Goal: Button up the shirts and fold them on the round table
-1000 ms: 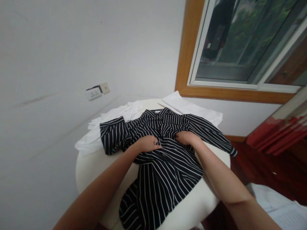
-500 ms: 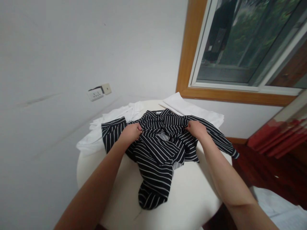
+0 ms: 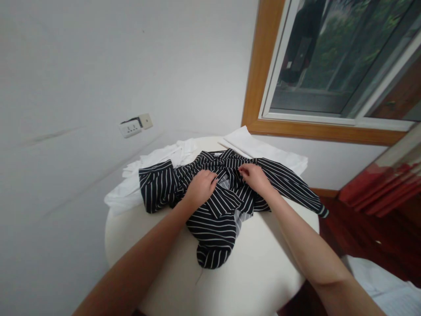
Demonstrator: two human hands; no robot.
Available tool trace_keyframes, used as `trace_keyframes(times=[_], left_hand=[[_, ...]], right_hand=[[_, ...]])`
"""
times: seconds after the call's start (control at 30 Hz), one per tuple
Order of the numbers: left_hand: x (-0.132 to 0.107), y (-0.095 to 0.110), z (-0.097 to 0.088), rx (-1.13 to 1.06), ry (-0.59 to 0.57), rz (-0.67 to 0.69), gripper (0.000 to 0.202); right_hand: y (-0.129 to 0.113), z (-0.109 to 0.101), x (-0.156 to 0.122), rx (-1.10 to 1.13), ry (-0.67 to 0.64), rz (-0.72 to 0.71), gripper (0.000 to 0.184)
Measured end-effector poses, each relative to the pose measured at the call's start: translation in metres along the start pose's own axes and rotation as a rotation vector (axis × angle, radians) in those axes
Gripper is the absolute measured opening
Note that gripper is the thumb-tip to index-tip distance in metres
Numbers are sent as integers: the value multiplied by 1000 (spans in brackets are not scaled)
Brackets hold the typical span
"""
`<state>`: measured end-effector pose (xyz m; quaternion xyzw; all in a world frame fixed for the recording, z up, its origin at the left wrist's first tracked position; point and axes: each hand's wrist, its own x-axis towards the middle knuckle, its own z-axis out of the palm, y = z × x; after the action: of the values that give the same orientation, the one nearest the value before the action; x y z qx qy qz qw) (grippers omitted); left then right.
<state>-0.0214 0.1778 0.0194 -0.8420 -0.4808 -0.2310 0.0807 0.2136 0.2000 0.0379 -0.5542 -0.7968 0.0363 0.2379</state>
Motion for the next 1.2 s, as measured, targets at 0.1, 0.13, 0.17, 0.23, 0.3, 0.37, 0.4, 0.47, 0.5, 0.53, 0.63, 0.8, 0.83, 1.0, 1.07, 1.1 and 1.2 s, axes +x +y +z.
trace_keyframes(times=[0.1,0.13,0.17,0.23,0.3,0.37,0.4,0.47,0.5,0.53,0.63,0.8,0.83,1.0,1.07,1.1,1.2], left_hand=[[-4,5,11,88,-72,-68,29],[-5,4,13,108,-86,-94,28],[-6,2,15,115,-98,-113,26],[-7,-2,16,80,-108,-123,20],[-6,-5,16,-24,-97,-79,16],[-4,-6,14,-173,-76,-13,16],[-4,-7,12,-253,-74,21,18],[-3,-7,10,-400,-118,86,19],[-3,-8,9,-463,-167,114,20],[-4,-8,9,-518,-227,136,21],[-6,-11,10,-642,-378,156,24],[-4,-16,6,-712,-442,89,29],[-3,-18,3,-720,-474,79,29],[-2,-23,-10,-756,-617,92,26],[-3,-23,-7,-753,-597,55,30],[-4,-22,-3,-753,-568,18,31],[-6,-16,11,-681,-397,-120,28]], right_hand=[[-5,15,-1,43,-173,9,19],[-5,20,-2,30,-206,23,16],[-5,23,-2,19,-227,30,15],[-3,28,-3,16,-247,28,20],[-1,30,-4,28,-231,25,26],[-1,30,-5,28,-215,32,29],[-1,30,-5,24,-216,34,29],[-1,30,-5,19,-233,24,26],[-1,30,-5,19,-245,12,24],[-1,30,-4,20,-253,-1,21],[0,29,-3,16,-268,-24,15],[0,27,-1,-1,-273,-37,17],[0,26,-1,-5,-269,-35,18],[-1,25,-1,8,-256,-17,18],[-2,24,-2,27,-248,-26,19],[-3,24,-2,33,-243,-33,19],[-6,25,-3,26,-226,-45,20]])
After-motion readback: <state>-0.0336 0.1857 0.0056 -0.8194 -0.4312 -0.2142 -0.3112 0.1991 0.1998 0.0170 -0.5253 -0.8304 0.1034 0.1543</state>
